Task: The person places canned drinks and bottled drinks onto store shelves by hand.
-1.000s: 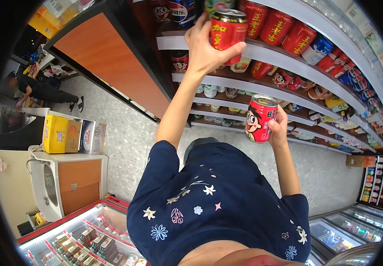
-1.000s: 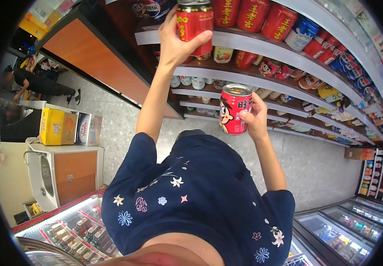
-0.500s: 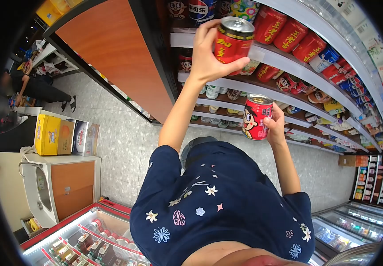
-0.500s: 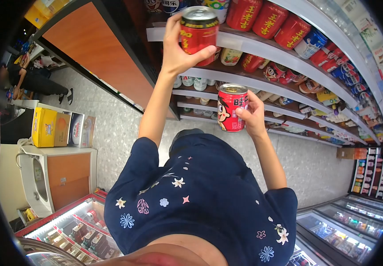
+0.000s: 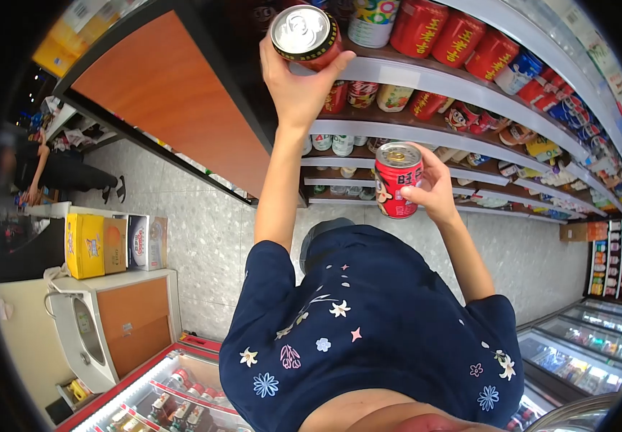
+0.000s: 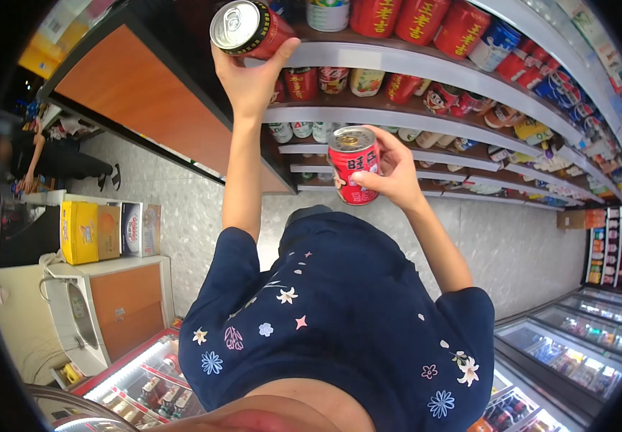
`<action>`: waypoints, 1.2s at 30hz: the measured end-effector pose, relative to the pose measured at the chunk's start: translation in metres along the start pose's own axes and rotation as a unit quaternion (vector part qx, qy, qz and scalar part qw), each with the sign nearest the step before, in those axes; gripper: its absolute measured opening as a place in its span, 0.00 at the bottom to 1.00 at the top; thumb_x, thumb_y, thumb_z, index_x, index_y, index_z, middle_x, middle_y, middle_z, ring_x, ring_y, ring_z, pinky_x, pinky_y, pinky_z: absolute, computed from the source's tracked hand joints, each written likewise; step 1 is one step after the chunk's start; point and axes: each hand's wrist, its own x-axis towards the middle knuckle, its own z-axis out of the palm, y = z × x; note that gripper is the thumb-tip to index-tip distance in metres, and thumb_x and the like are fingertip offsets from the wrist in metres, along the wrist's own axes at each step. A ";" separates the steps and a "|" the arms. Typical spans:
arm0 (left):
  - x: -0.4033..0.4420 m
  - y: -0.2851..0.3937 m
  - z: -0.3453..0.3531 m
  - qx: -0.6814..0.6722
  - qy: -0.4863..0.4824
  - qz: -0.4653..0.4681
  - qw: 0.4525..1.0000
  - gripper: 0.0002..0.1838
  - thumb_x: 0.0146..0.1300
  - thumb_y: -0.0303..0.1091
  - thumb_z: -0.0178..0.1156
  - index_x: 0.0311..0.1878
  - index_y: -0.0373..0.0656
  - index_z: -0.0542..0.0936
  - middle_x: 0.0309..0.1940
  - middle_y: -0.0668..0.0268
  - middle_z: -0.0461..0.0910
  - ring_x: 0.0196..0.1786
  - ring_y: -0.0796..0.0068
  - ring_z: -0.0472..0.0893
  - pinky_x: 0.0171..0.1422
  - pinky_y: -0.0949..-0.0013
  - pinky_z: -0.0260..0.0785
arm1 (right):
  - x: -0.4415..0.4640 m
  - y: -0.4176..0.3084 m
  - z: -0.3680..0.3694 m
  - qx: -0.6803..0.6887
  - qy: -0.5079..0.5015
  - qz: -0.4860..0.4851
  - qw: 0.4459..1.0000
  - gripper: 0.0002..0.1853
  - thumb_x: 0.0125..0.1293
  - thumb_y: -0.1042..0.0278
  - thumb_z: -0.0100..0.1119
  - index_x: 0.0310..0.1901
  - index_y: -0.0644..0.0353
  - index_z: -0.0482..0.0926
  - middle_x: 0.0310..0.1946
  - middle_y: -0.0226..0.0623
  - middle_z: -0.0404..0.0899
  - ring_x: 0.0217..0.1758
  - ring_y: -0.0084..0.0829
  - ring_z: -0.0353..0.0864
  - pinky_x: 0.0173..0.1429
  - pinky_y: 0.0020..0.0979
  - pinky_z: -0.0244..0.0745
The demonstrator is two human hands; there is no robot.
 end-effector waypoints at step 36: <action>0.012 -0.017 0.092 0.373 0.141 0.102 0.911 0.46 0.58 0.53 0.68 0.66 0.28 0.60 0.61 0.41 0.63 0.62 0.43 0.63 0.65 0.43 0.57 | -0.057 0.010 -0.107 0.034 0.084 0.003 0.996 0.41 0.47 0.70 0.78 0.64 0.67 0.68 0.56 0.40 0.77 0.59 0.28 0.75 0.66 0.34 0.69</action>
